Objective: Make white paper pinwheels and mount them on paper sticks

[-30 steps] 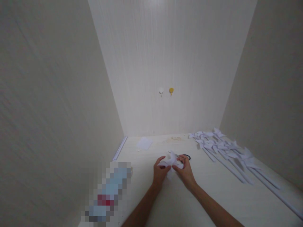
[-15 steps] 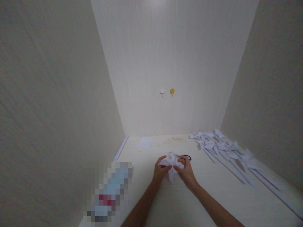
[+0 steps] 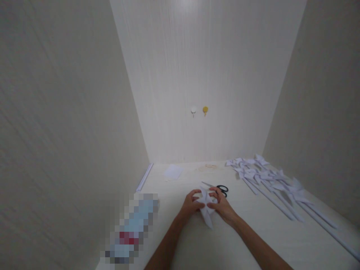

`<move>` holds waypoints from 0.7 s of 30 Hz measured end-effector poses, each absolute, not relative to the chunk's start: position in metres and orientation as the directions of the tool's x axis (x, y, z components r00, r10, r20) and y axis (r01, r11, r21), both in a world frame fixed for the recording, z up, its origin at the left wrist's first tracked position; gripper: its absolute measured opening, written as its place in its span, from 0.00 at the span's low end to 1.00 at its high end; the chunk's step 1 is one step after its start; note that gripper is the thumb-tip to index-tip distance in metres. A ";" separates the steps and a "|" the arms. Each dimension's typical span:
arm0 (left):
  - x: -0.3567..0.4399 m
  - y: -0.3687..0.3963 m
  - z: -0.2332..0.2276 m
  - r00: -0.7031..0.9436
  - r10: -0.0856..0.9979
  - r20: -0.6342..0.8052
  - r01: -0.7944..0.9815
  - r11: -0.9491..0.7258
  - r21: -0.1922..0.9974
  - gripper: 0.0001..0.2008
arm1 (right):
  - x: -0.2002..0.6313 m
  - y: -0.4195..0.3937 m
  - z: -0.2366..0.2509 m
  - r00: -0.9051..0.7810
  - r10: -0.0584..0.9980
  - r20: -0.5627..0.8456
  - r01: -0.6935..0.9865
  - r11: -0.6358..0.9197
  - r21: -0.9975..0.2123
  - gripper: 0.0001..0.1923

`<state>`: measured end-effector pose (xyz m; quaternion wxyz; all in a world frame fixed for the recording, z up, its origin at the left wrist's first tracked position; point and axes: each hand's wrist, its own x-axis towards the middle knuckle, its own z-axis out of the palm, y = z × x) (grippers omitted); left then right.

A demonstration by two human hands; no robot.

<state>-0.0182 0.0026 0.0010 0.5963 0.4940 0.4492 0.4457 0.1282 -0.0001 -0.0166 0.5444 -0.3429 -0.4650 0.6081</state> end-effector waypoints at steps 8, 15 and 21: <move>-0.018 0.001 0.003 0.200 0.975 -0.102 -0.079 0.119 0.990 0.24 | 0.130 -0.002 -0.012 -0.195 0.977 0.090 -0.282 0.032 -0.959 0.28; -0.019 0.004 -0.001 0.217 0.972 -0.096 -0.065 0.112 0.992 0.25 | 0.130 -0.003 -0.012 -0.187 0.977 0.105 -0.279 0.050 -0.959 0.28; -0.021 0.007 -0.007 0.248 0.965 -0.083 -0.076 0.105 0.992 0.28 | 0.127 0.000 -0.017 -0.171 0.979 0.114 -0.292 0.060 -0.955 0.29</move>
